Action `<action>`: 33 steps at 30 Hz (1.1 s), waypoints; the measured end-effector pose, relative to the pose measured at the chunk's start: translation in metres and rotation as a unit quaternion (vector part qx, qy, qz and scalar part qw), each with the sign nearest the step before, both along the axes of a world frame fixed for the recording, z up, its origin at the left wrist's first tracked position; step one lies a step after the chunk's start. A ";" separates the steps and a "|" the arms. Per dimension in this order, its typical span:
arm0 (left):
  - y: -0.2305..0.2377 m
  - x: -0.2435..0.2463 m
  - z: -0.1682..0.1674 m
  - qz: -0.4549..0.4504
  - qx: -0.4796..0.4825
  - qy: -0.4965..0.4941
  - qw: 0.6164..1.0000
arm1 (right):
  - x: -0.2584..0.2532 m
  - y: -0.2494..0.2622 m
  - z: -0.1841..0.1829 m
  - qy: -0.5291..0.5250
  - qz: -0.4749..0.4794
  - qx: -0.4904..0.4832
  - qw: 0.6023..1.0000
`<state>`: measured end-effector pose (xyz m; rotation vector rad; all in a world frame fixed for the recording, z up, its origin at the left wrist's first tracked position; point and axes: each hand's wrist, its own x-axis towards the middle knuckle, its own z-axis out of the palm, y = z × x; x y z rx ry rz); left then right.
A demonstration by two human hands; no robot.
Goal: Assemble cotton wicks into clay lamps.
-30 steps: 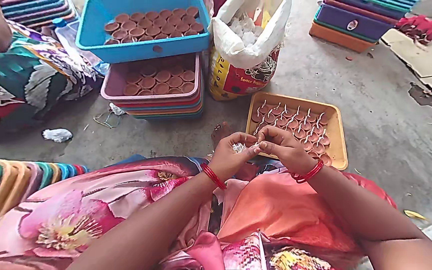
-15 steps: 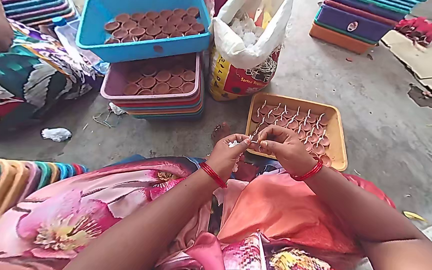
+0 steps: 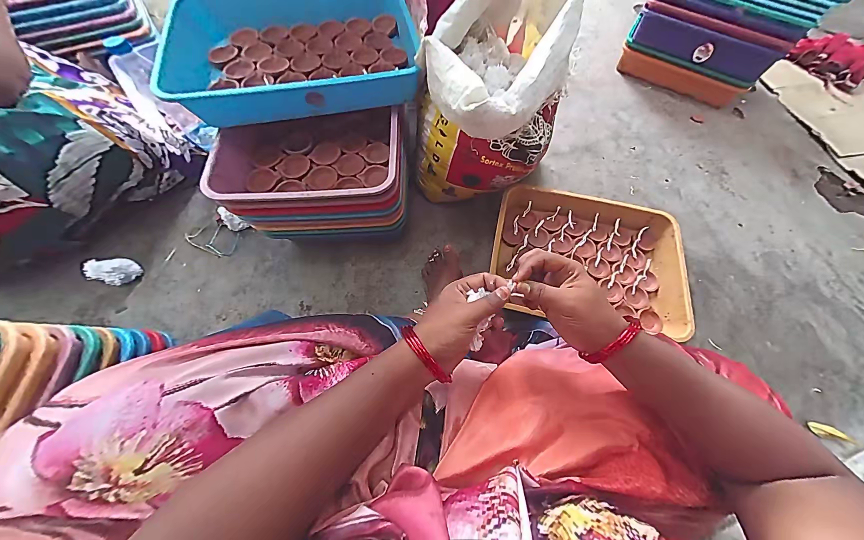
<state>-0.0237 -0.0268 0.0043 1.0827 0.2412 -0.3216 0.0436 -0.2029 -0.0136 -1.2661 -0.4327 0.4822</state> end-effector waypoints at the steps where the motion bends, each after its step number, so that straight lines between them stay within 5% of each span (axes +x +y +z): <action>1: 0.000 0.000 0.000 0.001 0.005 -0.005 1.000 | 0.000 0.000 -0.001 0.005 0.003 0.004 1.000; 5: 0.000 -0.001 0.002 0.013 0.027 -0.013 0.999 | 0.003 -0.005 0.002 -0.097 0.032 -0.012 0.995; 10: 0.001 -0.002 0.001 -0.027 0.065 -0.049 0.996 | 0.014 -0.013 0.013 -0.353 0.060 -0.075 0.930; 15: 0.001 -0.002 0.005 -0.063 0.114 -0.057 0.990 | 0.016 -0.017 0.018 -0.420 0.055 -0.111 0.899; 20: 0.001 -0.001 0.008 -0.092 0.144 -0.052 0.984 | 0.018 -0.016 0.015 -0.534 0.038 -0.189 0.823; 25: 0.002 0.000 0.004 -0.103 0.181 -0.041 0.977 | 0.028 -0.023 0.015 -0.515 0.026 -0.190 0.836; 30: 0.001 0.000 -0.004 -0.117 0.209 0.004 0.971 | 0.048 -0.040 0.009 -0.427 0.028 -0.167 0.888; 33: 0.000 0.000 -0.009 -0.100 0.220 0.024 0.970 | 0.071 -0.060 0.002 -0.383 0.052 -0.253 0.887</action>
